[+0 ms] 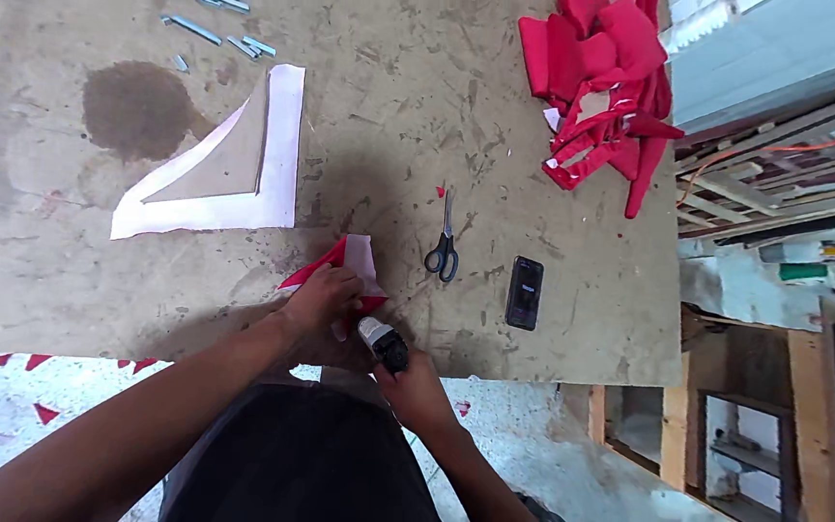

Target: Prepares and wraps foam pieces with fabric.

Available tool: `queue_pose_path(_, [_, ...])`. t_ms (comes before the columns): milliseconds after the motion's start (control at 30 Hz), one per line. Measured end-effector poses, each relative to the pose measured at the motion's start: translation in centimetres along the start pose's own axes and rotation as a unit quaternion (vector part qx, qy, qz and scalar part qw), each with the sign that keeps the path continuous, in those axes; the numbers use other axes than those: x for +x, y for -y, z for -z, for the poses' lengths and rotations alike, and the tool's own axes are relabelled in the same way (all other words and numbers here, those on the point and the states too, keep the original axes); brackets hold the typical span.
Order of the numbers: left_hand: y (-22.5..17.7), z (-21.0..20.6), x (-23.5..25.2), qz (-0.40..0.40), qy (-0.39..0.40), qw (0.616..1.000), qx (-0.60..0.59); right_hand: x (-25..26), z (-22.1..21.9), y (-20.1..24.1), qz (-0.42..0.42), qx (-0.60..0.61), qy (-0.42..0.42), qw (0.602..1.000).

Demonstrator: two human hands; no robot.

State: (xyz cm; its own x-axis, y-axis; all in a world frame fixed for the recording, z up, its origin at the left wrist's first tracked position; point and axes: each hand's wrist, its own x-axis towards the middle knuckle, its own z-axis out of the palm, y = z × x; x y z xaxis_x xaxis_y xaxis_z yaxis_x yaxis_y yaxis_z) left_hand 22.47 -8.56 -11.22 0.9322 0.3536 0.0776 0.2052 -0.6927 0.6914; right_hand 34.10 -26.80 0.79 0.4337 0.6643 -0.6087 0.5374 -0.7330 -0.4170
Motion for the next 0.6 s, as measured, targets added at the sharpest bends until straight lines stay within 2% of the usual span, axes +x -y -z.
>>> queue_pose_path(133, [-0.3, 0.0, 0.2, 0.003, 0.001, 1.0, 0.01, -0.1, 0.6, -0.4, -0.011, 0.003, 0.006, 1.0])
queue_pose_path(233, [-0.8, 0.4, -0.1, 0.019, 0.004, 1.0, 0.006, -1.2, 1.5, -4.0, -0.01, 0.064, -0.061, 0.996])
queue_pose_path(333, [-1.4, 0.8, 0.2, 0.049, 0.029, 0.998, -0.009, -3.0, 5.3, -11.0, -0.057, 0.112, -0.184, 0.975])
queue_pose_path(467, [-1.8, 0.6, 0.7, 0.044, 0.021, 0.999, -0.016, -2.6, 13.7, -24.5, -0.155, 0.035, -0.307, 0.938])
queue_pose_path(533, [-1.6, 0.1, 0.7, 0.038, 0.011, 0.999, -0.007, -0.5, 17.5, -30.7, -0.184, 0.004, -0.334, 0.925])
queue_pose_path(600, [-1.7, -0.2, 0.6, 0.048, 0.003, 0.999, 0.003, 2.0, 20.4, -35.1, -0.205, 0.007, -0.342, 0.917])
